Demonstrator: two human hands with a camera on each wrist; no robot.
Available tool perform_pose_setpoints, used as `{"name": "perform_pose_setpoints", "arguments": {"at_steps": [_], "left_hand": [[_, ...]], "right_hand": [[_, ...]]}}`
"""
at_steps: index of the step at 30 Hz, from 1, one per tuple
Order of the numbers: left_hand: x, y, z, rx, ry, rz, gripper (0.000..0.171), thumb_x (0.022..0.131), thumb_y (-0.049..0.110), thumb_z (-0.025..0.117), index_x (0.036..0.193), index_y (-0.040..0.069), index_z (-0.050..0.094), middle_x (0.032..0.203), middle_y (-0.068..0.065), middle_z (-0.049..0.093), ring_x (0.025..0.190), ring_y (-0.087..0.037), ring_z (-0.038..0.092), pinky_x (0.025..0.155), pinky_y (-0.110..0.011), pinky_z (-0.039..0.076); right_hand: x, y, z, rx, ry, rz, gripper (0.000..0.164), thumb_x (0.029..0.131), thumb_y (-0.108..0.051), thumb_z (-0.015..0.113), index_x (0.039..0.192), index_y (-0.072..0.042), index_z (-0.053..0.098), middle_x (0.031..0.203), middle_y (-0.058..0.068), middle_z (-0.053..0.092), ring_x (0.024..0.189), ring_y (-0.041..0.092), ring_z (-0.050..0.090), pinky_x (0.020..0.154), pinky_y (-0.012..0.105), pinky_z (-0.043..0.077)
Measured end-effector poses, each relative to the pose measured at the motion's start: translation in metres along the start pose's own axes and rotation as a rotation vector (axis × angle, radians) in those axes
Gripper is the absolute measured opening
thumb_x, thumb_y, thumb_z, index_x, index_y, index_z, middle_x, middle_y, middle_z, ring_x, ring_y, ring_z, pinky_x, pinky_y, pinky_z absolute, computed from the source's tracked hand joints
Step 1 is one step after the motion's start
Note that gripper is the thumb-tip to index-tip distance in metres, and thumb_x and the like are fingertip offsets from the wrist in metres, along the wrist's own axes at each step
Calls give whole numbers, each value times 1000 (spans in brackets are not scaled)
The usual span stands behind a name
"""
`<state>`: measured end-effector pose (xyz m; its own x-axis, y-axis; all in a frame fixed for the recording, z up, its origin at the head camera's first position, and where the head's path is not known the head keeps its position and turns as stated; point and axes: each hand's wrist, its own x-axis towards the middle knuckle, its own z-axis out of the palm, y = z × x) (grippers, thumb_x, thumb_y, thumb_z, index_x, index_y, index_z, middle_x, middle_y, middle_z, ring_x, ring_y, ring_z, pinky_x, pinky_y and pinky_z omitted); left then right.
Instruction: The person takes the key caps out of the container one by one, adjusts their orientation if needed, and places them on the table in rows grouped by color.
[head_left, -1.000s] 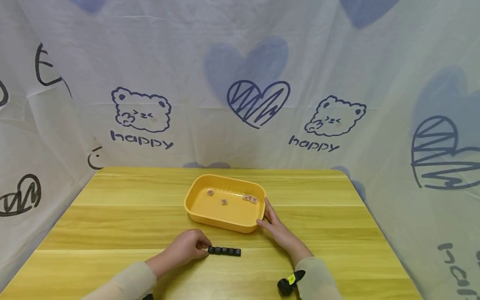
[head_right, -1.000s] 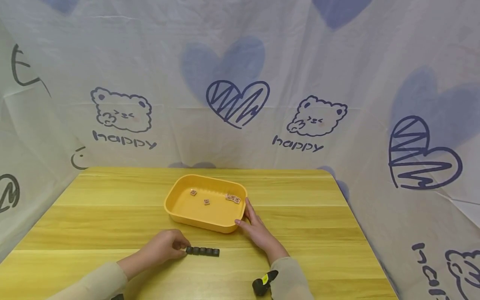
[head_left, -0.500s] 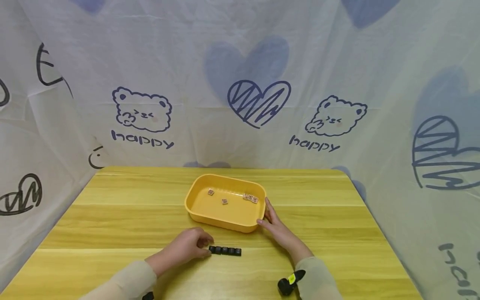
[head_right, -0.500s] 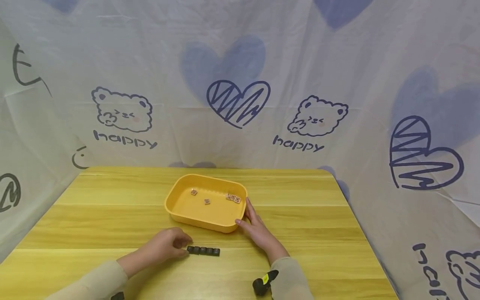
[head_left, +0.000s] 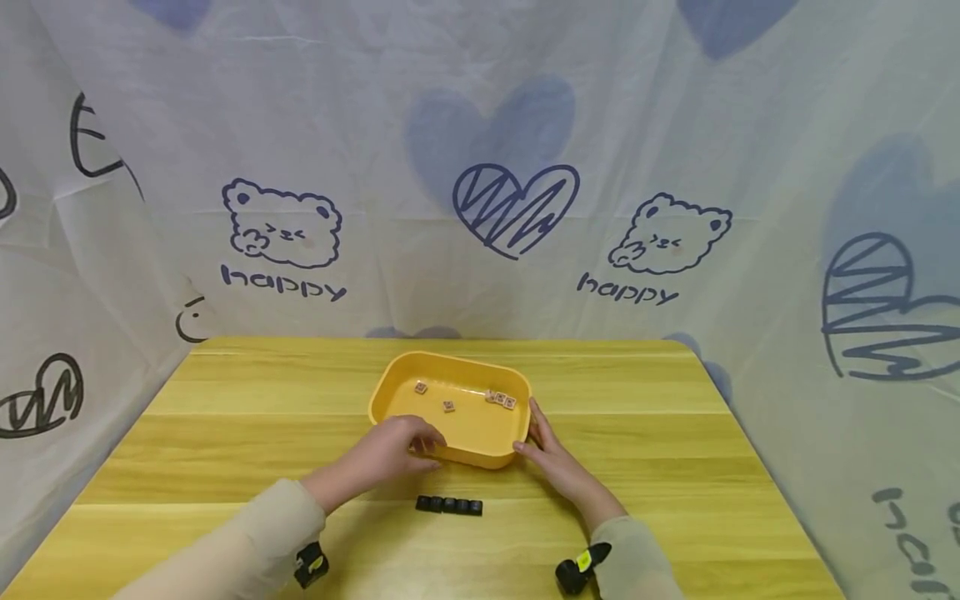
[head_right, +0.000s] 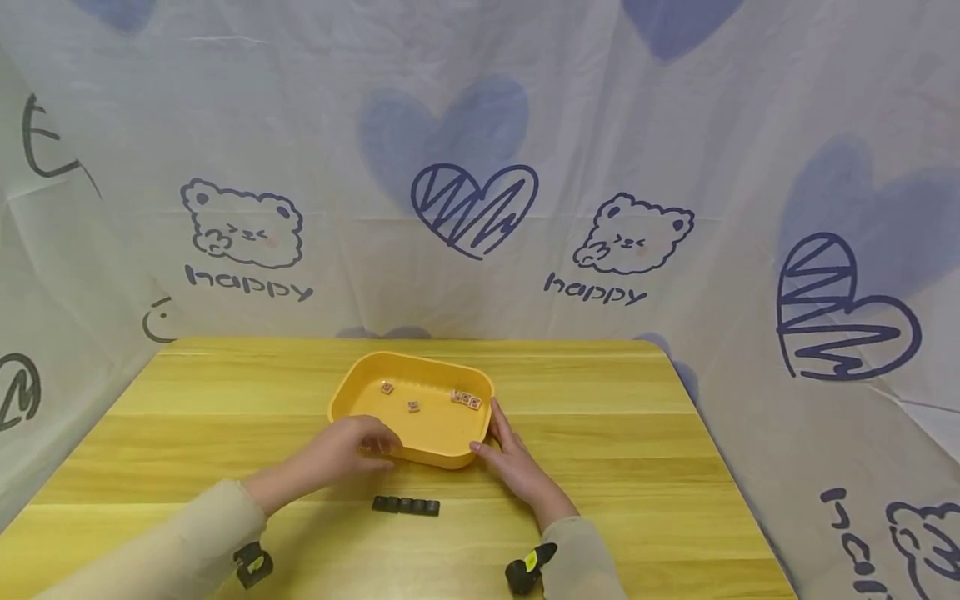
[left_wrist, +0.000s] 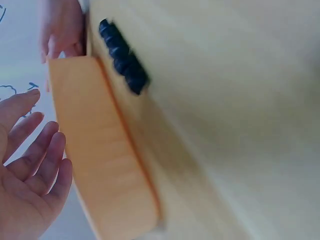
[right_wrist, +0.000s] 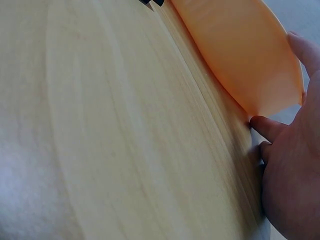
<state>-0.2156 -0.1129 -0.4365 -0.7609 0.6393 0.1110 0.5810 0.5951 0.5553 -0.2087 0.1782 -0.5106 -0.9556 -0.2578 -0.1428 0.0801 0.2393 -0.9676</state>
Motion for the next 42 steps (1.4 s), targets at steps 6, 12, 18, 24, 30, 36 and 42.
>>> {"name": "perform_pose_setpoints", "arguments": {"at_steps": [6, 12, 18, 24, 30, 36, 42], "left_hand": [[25, 0, -14, 74, -29, 30, 24, 82, 15, 80, 103, 6, 73, 90, -3, 69, 78, -15, 62, 70, -27, 52], [47, -4, -25, 74, -106, 23, 25, 84, 14, 77, 106, 3, 72, 96, -8, 70, 81, -18, 63, 72, -28, 53], [68, -17, -29, 112, -190, 82, 21, 86, 16, 76, 103, 5, 73, 95, -8, 70, 80, -16, 64, 70, -26, 52], [91, -30, -31, 146, -317, 138, 22, 87, 13, 74, 105, 2, 72, 94, -7, 70, 80, -15, 63, 72, -28, 52], [105, -36, -29, 189, -395, 112, 21, 86, 11, 75, 104, 2, 72, 93, -5, 70, 81, -13, 62, 75, -31, 51], [117, -45, -22, 186, -446, 84, 21, 84, 13, 77, 104, 5, 73, 95, -3, 69, 83, -14, 61, 76, -31, 51], [130, -60, -9, 194, -457, 70, 24, 82, 15, 80, 104, 9, 74, 96, 1, 68, 85, -14, 60, 77, -32, 51]], "right_hand": [[-1, 0, -1, 18, -6, -9, 82, 100, -20, 56, 158, -23, -2, 156, 26, 19, 144, 37, 17, 113, 54, 19], [-1, 0, 0, 3, 1, -13, 82, 100, -19, 56, 158, -21, -2, 155, 27, 21, 144, 38, 17, 113, 55, 16], [-2, 0, 1, -10, -7, -2, 82, 100, -21, 56, 158, -23, -3, 156, 25, 21, 144, 36, 16, 114, 55, 13], [-3, -2, -1, 5, -12, -12, 82, 100, -19, 55, 158, -22, -3, 155, 25, 23, 144, 37, 18, 113, 56, 14], [-3, -3, -2, 4, -12, -9, 82, 100, -19, 56, 158, -22, -3, 155, 24, 24, 144, 36, 19, 114, 56, 13], [-2, -3, -3, 1, -14, -14, 83, 100, -20, 56, 158, -21, -4, 154, 23, 27, 143, 35, 21, 114, 53, 15], [-3, -2, -4, 0, -26, -20, 82, 101, -19, 55, 157, -22, -5, 155, 23, 24, 143, 35, 21, 114, 52, 17]]}}
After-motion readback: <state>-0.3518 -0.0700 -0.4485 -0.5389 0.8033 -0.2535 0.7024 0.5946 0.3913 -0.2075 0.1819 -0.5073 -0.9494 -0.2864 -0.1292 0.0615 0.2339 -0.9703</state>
